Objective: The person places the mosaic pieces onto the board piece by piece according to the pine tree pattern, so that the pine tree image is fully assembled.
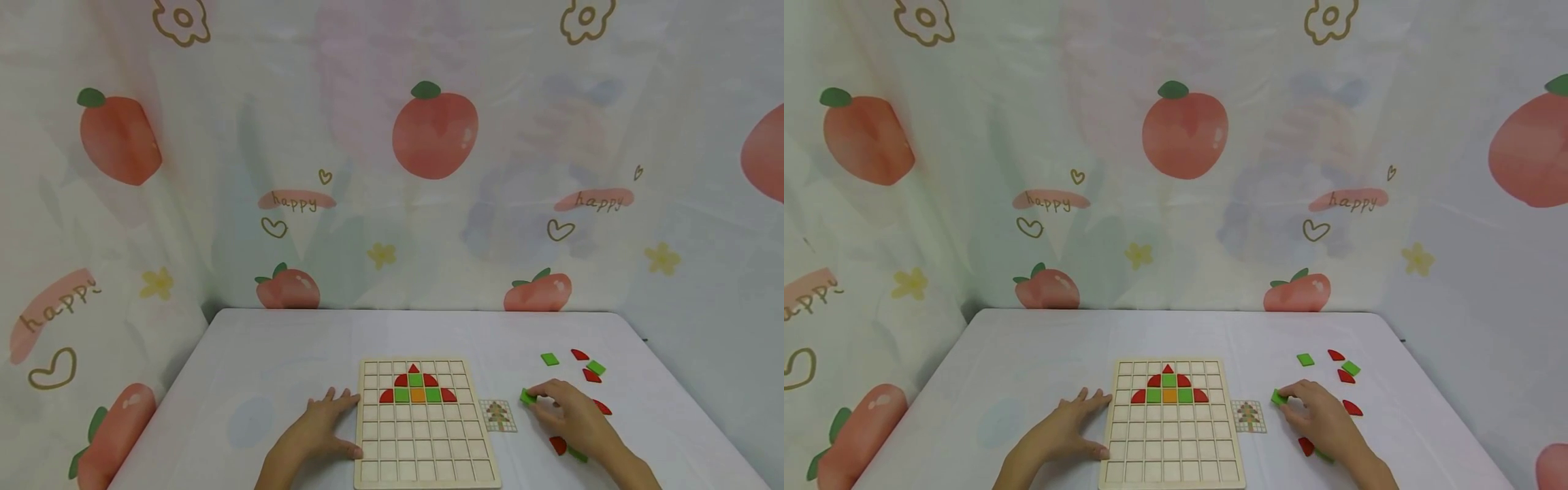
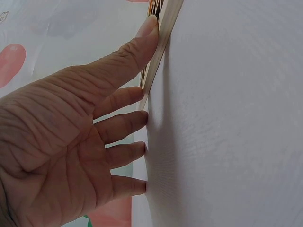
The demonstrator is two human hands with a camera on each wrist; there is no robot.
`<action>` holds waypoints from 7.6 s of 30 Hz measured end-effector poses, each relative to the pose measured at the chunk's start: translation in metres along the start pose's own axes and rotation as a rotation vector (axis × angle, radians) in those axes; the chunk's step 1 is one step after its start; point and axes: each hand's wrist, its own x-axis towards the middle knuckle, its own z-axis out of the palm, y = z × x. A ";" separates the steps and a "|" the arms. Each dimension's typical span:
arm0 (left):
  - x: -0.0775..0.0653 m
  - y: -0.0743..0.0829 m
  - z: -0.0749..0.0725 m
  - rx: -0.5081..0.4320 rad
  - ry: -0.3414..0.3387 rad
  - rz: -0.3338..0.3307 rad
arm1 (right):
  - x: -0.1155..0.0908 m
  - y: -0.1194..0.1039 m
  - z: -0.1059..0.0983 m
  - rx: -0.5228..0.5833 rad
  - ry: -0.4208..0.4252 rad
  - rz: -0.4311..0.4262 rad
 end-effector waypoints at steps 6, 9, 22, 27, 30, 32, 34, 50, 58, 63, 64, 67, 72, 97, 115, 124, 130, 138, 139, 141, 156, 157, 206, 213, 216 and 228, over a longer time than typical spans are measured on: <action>0.000 -0.001 0.001 -0.007 0.000 0.007 | 0.001 -0.010 0.013 -0.002 0.061 -0.114; -0.001 -0.001 0.001 -0.008 0.001 0.008 | 0.002 -0.015 0.018 0.007 0.086 -0.166; -0.001 0.000 0.000 -0.009 0.004 -0.001 | 0.012 -0.047 0.034 0.028 0.046 -0.342; -0.001 -0.001 0.000 -0.010 0.001 -0.003 | 0.019 -0.063 0.037 0.063 0.064 -0.425; 0.000 -0.001 0.000 -0.010 0.002 -0.010 | 0.024 -0.074 0.039 0.070 0.033 -0.432; 0.000 0.000 0.000 -0.012 0.001 -0.012 | 0.026 -0.081 0.040 0.070 -0.005 -0.416; -0.001 0.000 0.000 -0.014 0.000 -0.012 | 0.029 -0.088 0.042 0.072 -0.045 -0.399; 0.000 -0.002 0.001 -0.018 0.001 0.003 | 0.046 -0.124 0.064 0.012 -0.119 -0.609; 0.000 -0.002 0.000 -0.017 0.003 -0.003 | 0.053 -0.132 0.071 0.016 -0.145 -0.649; 0.000 -0.002 -0.001 -0.018 0.010 0.000 | 0.056 -0.137 0.073 0.096 -0.182 -0.648; -0.001 -0.002 -0.001 -0.018 0.011 0.004 | 0.056 -0.137 0.073 0.097 -0.184 -0.650; -0.001 -0.002 0.000 -0.017 0.010 0.012 | 0.054 -0.136 0.072 0.076 -0.192 -0.629; -0.001 -0.001 0.000 -0.017 0.005 0.001 | 0.045 -0.126 0.067 0.064 -0.169 -0.600; -0.002 0.003 -0.002 -0.002 0.007 -0.008 | 0.003 -0.053 0.014 0.014 0.031 -0.329; -0.004 0.002 -0.002 -0.031 0.005 -0.010 | -0.029 -0.009 -0.017 -0.075 0.061 -0.087; -0.003 0.002 -0.001 -0.014 0.009 -0.012 | -0.037 -0.002 -0.024 -0.089 -0.155 0.169; -0.002 0.000 0.000 -0.005 0.008 -0.005 | -0.038 -0.001 -0.020 -0.058 -0.247 0.265; 0.000 0.000 0.000 -0.004 0.012 -0.011 | -0.041 0.001 -0.016 -0.128 -0.240 0.207; 0.000 0.001 0.000 -0.003 0.012 -0.012 | -0.041 0.001 -0.016 -0.128 -0.238 0.203; 0.000 0.000 0.000 -0.002 0.014 -0.013 | -0.041 0.000 -0.015 -0.130 -0.240 0.198; -0.001 0.002 -0.001 -0.007 0.005 -0.010 | -0.033 -0.012 -0.010 -0.125 -0.050 -0.094; -0.002 0.002 -0.001 -0.008 0.005 -0.005 | -0.031 -0.014 -0.009 -0.121 -0.041 -0.110; -0.001 0.000 0.000 -0.014 0.005 -0.010 | 0.047 -0.118 0.050 -0.034 -0.178 -0.541; 0.001 -0.002 0.001 -0.020 0.006 -0.008 | 0.052 -0.122 0.053 -0.018 -0.218 -0.558; 0.002 -0.001 0.001 -0.019 0.004 -0.018 | 0.051 -0.122 0.056 -0.009 -0.218 -0.582; 0.001 0.001 0.000 -0.018 0.002 -0.033 | 0.041 -0.112 0.055 0.010 -0.138 -0.619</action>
